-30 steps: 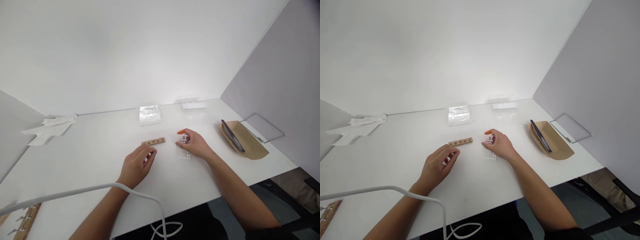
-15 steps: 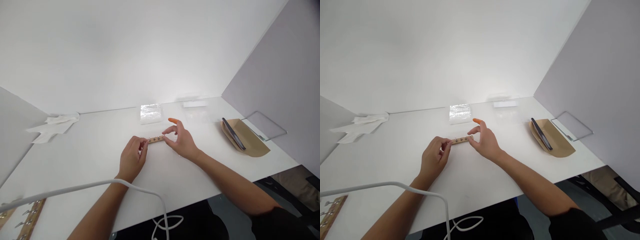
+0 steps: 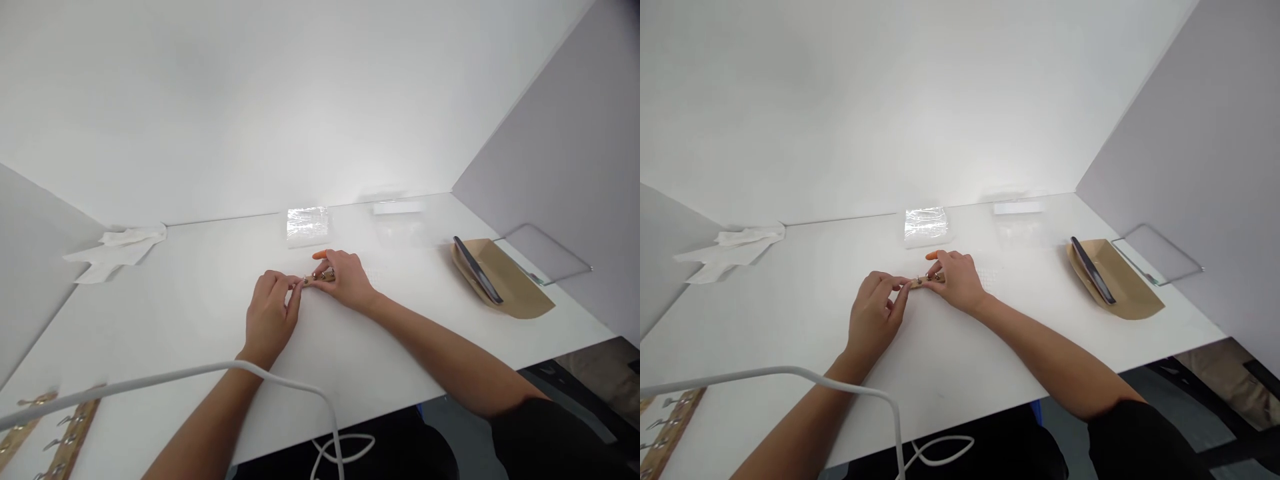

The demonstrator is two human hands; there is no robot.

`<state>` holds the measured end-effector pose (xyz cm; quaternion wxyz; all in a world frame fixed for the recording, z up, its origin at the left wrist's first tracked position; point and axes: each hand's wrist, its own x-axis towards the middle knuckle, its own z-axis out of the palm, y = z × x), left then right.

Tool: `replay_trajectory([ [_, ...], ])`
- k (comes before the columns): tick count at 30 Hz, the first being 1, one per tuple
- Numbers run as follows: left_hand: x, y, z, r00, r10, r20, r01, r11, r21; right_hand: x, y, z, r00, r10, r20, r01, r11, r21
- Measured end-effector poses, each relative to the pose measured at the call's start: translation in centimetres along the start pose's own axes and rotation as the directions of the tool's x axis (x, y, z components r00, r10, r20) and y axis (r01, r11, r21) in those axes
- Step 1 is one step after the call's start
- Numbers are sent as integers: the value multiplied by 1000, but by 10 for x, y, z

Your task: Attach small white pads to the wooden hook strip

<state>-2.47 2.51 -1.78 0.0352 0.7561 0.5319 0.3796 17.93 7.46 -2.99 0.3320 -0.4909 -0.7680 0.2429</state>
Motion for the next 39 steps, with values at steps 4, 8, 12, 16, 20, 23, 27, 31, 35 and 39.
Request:
replay_trajectory([
  [4, -3, -4, 6, 1000, -18, -17, 18, 1000, 6, 1, 1, 2, 1000, 2, -31, -2, 1000, 1],
  [8, -4, -6, 7, 996, -74, 52, 76, 996, -47, 1, 2, 4, 998, -11, -54, 13, 1000, 26],
  [12, -3, -5, 6, 994, -92, 67, 93, 995, -19, 0, 6, 8, 984, -128, -126, 127, 992, -16],
  [16, -3, -6, 5, 990, -95, 102, 100, 994, -45, -1, 10, 11, 969, -200, -146, 196, 980, -38],
  [20, -2, -7, 5, 988, -104, 117, 110, 993, -48, -1, 8, 11, 947, -297, -126, 280, 951, -135],
  [23, -1, -9, 5, 986, -105, 129, 112, 992, -51, -1, 4, 10, 943, -316, -102, 288, 931, -225],
  [27, -1, -10, 7, 991, -66, 116, 76, 993, -89, -1, 4, 8, 958, -286, -34, 273, 939, -207],
  [31, -1, -10, 7, 995, -49, 92, 58, 993, -100, -1, 9, 8, 959, -280, -34, 270, 946, -179],
  [35, 0, -12, 6, 991, -76, 112, 87, 991, -104, 0, 10, 7, 957, -286, -54, 275, 950, -151],
  [39, 3, -9, 2, 996, -83, 42, 88, 988, -128, -3, 2, 2, 981, -152, -123, 160, 985, 59],
])
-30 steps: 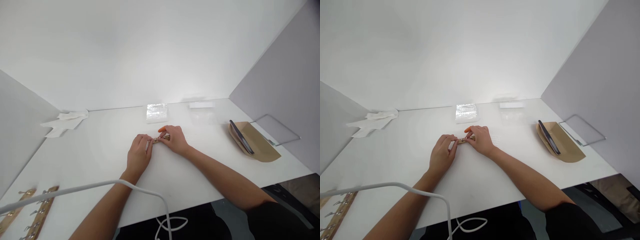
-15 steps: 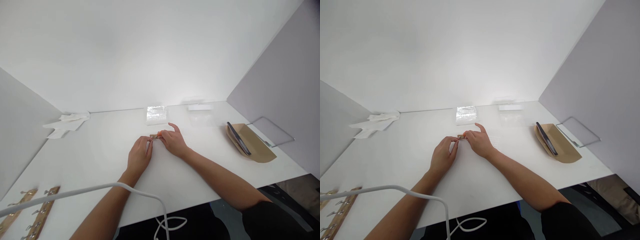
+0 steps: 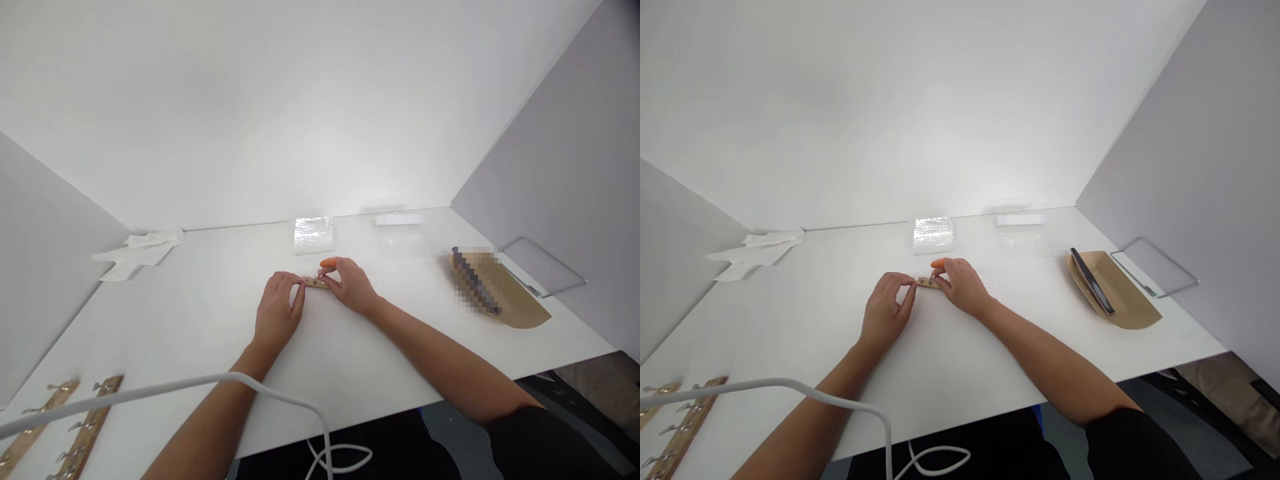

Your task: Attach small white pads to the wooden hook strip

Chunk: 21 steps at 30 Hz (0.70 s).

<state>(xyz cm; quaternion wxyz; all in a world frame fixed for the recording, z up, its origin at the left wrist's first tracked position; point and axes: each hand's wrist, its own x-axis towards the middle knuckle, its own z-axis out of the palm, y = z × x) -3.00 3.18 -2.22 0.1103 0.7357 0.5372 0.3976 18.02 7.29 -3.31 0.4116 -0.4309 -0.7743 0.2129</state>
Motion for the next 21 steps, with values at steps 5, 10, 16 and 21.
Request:
replay_trajectory([
  [5, -2, 14, -6, 997, 5, -72, -15, 990, -137, -11, -25, -14, 953, 288, 95, -303, 901, 310],
  [10, -6, 25, -11, 998, -28, -61, 8, 950, -311, -20, -42, -18, 892, 375, 254, -445, 621, 645],
  [16, -8, 27, -14, 1000, 16, -27, -26, 908, -417, -19, -46, -18, 862, 377, 339, -486, 418, 768],
  [21, -7, 26, -16, 995, 92, -47, -103, 912, -397, -19, -47, -21, 858, 386, 338, -487, 406, 774],
])
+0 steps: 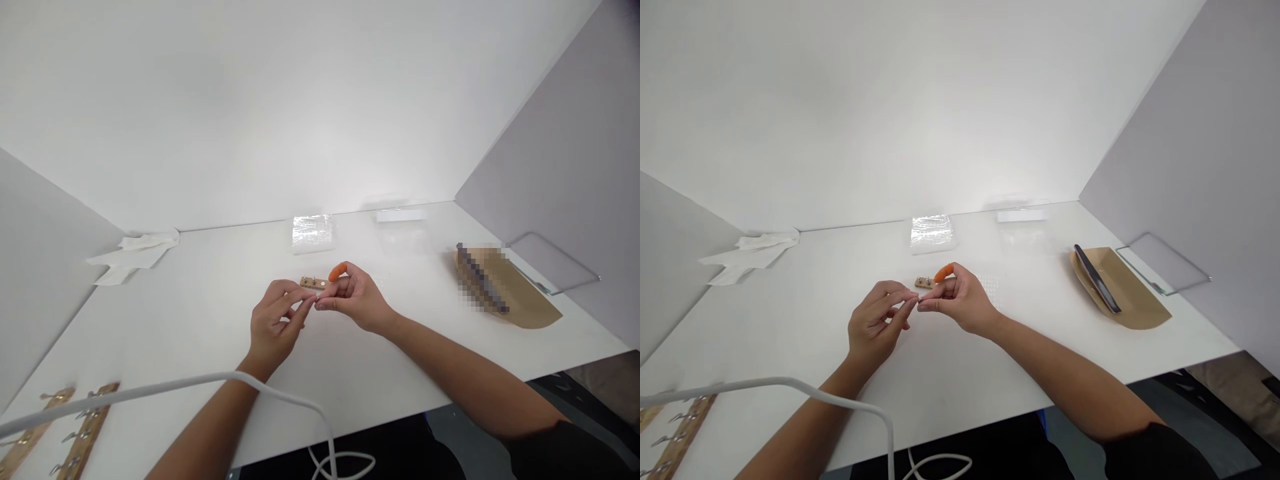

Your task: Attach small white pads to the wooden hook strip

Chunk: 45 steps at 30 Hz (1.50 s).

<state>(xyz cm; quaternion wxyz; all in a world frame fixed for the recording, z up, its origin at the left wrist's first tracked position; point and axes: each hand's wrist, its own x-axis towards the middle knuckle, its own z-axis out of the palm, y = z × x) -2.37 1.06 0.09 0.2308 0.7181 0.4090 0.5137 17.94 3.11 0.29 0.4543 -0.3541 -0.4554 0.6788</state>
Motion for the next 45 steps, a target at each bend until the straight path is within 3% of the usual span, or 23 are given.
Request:
replay_trajectory([
  [11, 2, -2, 1, 971, 239, -24, -231, 957, 176, -2, -5, 1, 999, -2, -37, 0, 999, -44],
  [19, 2, -4, 1, 962, 272, -27, -263, 948, 177, -3, -7, 0, 999, -19, -34, 17, 998, -60],
  [29, 6, -7, -3, 936, 348, 43, -349, 910, 222, -3, -6, -5, 1000, -13, 17, 14, 999, -44],
  [38, 7, -2, -6, 952, 293, 86, -300, 951, 75, 1, -5, -10, 996, -13, 93, 13, 1000, 2],
  [45, 10, -5, -10, 925, 362, 111, -370, 928, 52, 0, -6, -12, 993, 4, 121, -6, 1000, 17],
])
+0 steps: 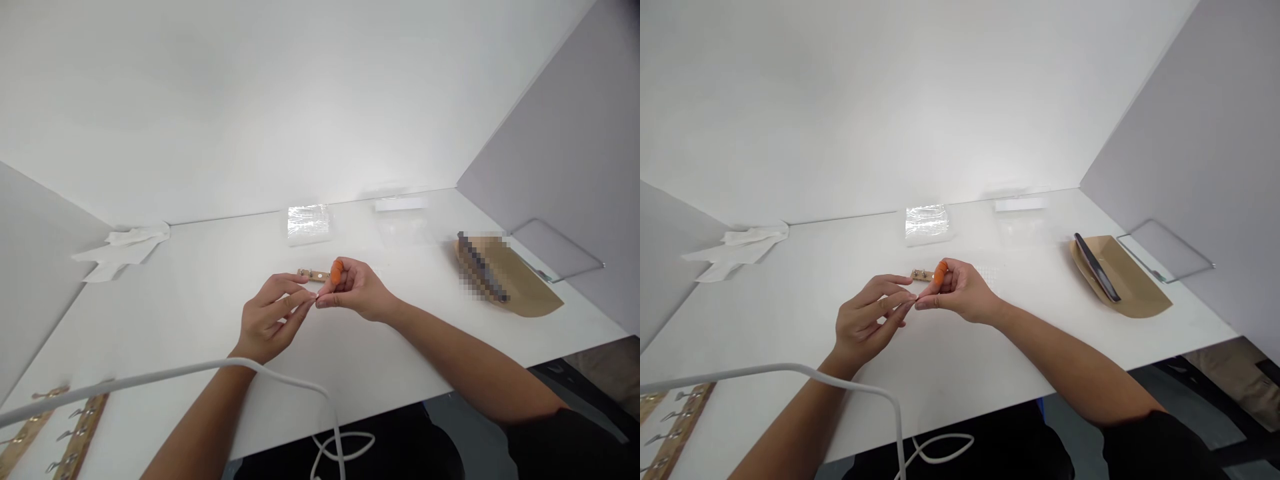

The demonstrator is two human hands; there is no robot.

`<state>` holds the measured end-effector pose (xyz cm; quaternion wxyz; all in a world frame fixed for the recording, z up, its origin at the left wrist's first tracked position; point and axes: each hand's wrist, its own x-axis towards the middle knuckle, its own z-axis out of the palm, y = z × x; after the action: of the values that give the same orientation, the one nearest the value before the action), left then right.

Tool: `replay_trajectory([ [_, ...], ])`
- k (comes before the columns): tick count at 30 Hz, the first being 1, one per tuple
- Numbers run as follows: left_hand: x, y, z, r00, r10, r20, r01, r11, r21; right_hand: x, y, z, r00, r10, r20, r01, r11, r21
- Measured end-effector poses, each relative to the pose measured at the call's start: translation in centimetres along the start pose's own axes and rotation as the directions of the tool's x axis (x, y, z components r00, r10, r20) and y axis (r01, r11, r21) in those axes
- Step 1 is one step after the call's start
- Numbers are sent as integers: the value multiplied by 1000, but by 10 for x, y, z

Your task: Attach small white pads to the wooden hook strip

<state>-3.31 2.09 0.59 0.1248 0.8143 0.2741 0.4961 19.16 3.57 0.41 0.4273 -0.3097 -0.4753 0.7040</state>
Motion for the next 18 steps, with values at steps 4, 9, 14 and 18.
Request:
replay_trajectory([
  [4, 3, -2, -2, 999, 54, 1, -54, 998, 9, 0, -2, 0, 1000, 9, 11, -9, 1000, -8],
  [9, 7, -3, -5, 991, 125, 39, -125, 992, 0, 0, -2, -1, 998, 22, 51, -22, 1000, 8],
  [14, 10, -1, -6, 985, 162, 54, -162, 987, -4, 0, -3, -2, 994, 55, 90, -58, 998, 32],
  [18, 12, 1, -6, 981, 184, 64, -182, 983, -32, -1, -4, -2, 988, 86, 130, -93, 995, 44],
])
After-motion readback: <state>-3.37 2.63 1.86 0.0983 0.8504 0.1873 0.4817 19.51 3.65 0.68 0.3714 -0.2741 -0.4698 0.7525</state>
